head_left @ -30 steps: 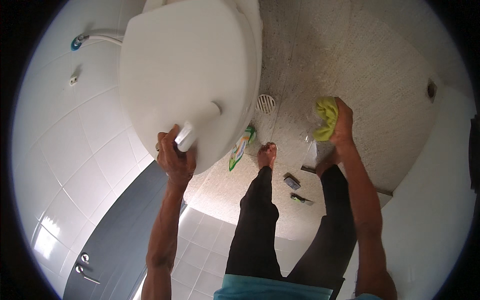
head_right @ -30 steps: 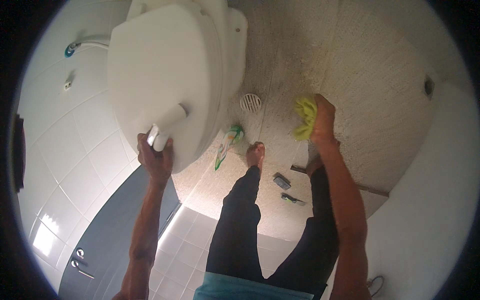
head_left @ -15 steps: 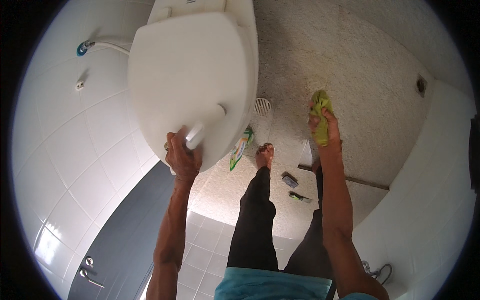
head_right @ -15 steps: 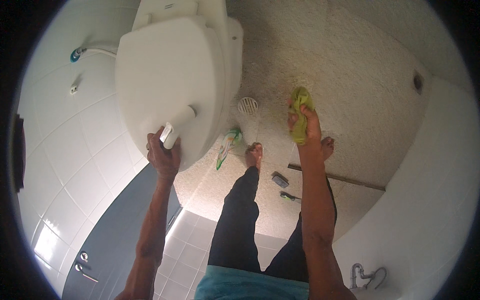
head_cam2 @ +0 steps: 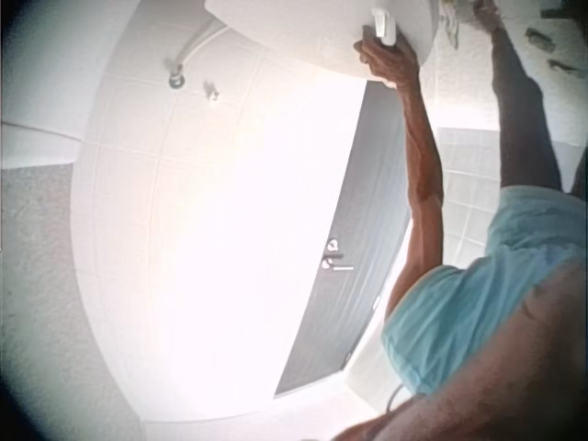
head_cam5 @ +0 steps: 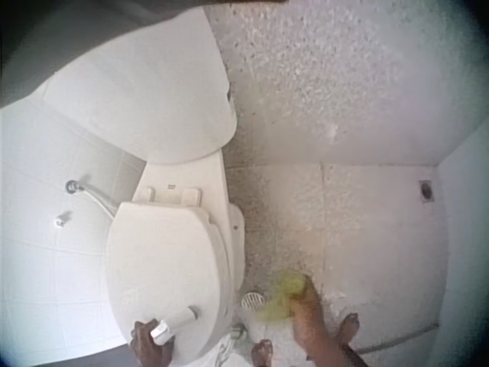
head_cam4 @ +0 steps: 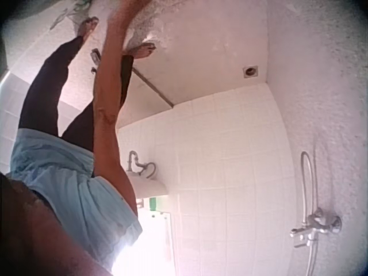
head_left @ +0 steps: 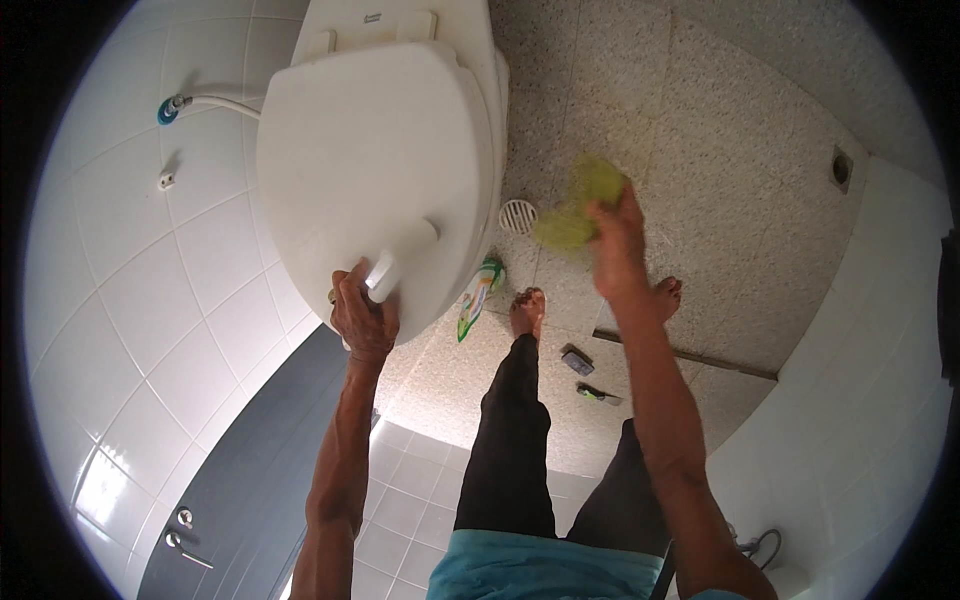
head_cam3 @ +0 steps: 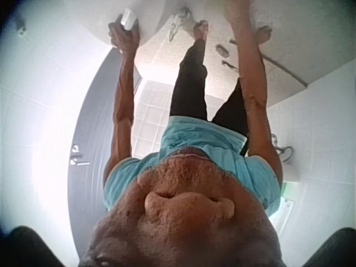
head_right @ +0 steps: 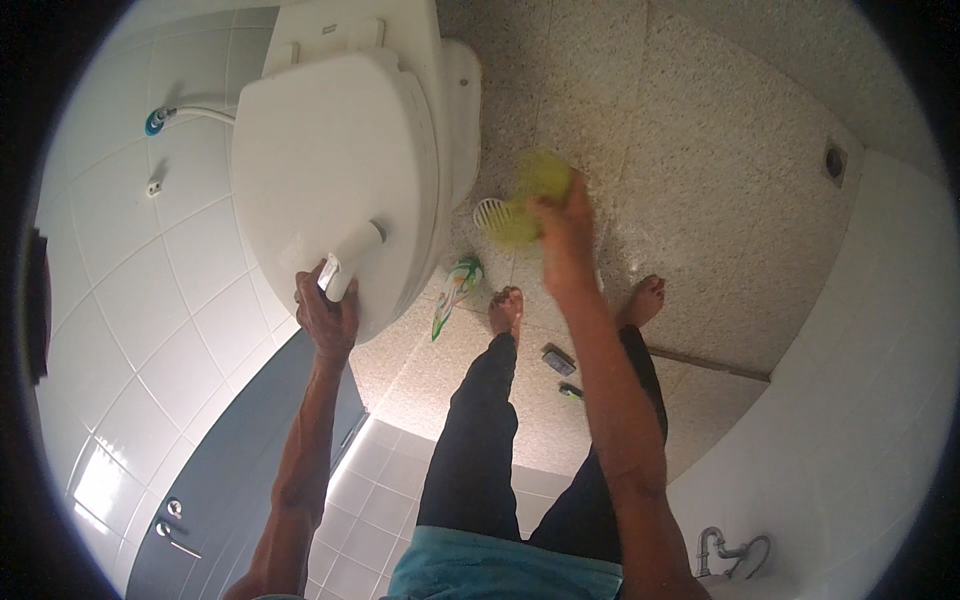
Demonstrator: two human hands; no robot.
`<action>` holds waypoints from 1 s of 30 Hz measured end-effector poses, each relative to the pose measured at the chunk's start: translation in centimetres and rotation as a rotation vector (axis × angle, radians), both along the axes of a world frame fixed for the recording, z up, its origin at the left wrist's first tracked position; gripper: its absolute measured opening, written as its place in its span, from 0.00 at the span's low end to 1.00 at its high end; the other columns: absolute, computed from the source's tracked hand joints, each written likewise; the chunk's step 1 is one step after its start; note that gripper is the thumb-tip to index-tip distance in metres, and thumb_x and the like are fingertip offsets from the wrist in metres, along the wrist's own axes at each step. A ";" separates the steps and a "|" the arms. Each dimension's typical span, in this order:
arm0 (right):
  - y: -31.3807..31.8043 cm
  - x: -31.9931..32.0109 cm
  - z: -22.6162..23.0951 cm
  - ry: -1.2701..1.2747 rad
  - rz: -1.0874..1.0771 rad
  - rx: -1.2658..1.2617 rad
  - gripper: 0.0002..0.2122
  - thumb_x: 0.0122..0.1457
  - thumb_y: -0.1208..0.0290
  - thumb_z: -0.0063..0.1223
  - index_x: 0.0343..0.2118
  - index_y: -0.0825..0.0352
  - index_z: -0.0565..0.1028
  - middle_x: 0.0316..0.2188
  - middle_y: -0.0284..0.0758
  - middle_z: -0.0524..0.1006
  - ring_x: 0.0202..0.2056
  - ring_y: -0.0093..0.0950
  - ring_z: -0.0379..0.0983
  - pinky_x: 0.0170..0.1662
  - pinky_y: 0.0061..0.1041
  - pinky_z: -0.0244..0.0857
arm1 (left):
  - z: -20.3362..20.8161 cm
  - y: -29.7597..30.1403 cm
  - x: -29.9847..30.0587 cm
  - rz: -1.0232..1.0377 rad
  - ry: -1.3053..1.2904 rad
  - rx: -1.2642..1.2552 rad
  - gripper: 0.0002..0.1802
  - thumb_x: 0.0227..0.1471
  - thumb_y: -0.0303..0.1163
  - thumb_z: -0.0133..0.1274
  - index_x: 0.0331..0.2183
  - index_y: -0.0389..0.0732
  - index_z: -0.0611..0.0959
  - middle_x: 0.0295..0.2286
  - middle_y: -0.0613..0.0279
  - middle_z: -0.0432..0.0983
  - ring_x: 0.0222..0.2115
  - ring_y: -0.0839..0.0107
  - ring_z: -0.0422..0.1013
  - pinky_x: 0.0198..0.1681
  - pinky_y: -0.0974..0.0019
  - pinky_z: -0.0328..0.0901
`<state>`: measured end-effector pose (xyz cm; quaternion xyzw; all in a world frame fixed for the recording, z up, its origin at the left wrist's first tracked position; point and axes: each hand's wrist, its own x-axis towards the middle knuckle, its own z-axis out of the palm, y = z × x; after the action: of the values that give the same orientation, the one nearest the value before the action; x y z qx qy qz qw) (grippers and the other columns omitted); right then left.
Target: The person cleans a bathroom by spraying water from a handheld bidet sprayer and wiping the floor, toilet seat, and bowl with a yellow cloth. The person lifts the toilet lid to clean the rim and interior surfaces.
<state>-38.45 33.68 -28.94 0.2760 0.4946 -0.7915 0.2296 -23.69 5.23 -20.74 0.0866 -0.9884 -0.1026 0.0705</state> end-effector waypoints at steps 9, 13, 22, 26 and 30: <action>-10.1 -4.4 3.2 0.870 0.235 0.706 0.20 0.53 0.78 0.51 0.52 0.65 0.73 0.39 0.44 0.71 0.39 0.41 0.74 0.42 0.40 0.70 | 0.0 -0.3 0.6 0.034 -0.028 0.038 0.27 0.40 0.25 0.58 0.47 0.36 0.73 0.29 0.53 0.68 0.23 0.59 0.71 0.25 0.59 0.68; -11.2 -14.8 0.8 1.117 0.328 0.982 0.17 0.52 0.80 0.52 0.45 0.62 0.79 0.35 0.41 0.75 0.36 0.42 0.75 0.39 0.39 0.69 | 0.0 0.2 -0.4 0.012 -0.001 0.085 0.27 0.40 0.26 0.59 0.47 0.37 0.73 0.30 0.53 0.68 0.23 0.59 0.71 0.24 0.59 0.69; -7.6 -8.8 -0.5 0.883 0.439 0.756 0.14 0.50 0.82 0.50 0.40 0.65 0.80 0.33 0.41 0.77 0.36 0.42 0.76 0.42 0.40 0.70 | 0.4 -0.1 0.5 0.095 -0.075 0.127 0.29 0.44 0.29 0.64 0.48 0.37 0.73 0.30 0.55 0.70 0.24 0.62 0.70 0.28 0.60 0.65; -8.0 -8.2 -0.3 0.855 0.415 0.713 0.14 0.49 0.84 0.50 0.39 0.65 0.79 0.33 0.41 0.77 0.36 0.43 0.75 0.41 0.40 0.69 | 0.8 -0.2 0.7 0.098 -0.081 0.091 0.29 0.43 0.30 0.64 0.48 0.37 0.73 0.31 0.54 0.70 0.25 0.60 0.72 0.27 0.59 0.67; -10.5 -14.8 -1.4 1.073 0.313 0.898 0.15 0.48 0.85 0.50 0.39 0.64 0.79 0.33 0.42 0.77 0.36 0.43 0.76 0.41 0.39 0.69 | 0.0 -0.2 0.2 0.073 -0.070 0.124 0.30 0.42 0.29 0.64 0.48 0.37 0.73 0.31 0.54 0.70 0.25 0.60 0.72 0.28 0.59 0.68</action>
<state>-53.27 23.18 -30.38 -0.1576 0.8510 -0.4960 -0.0702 -23.52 5.05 -20.77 0.1302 -0.9783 -0.1578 0.0340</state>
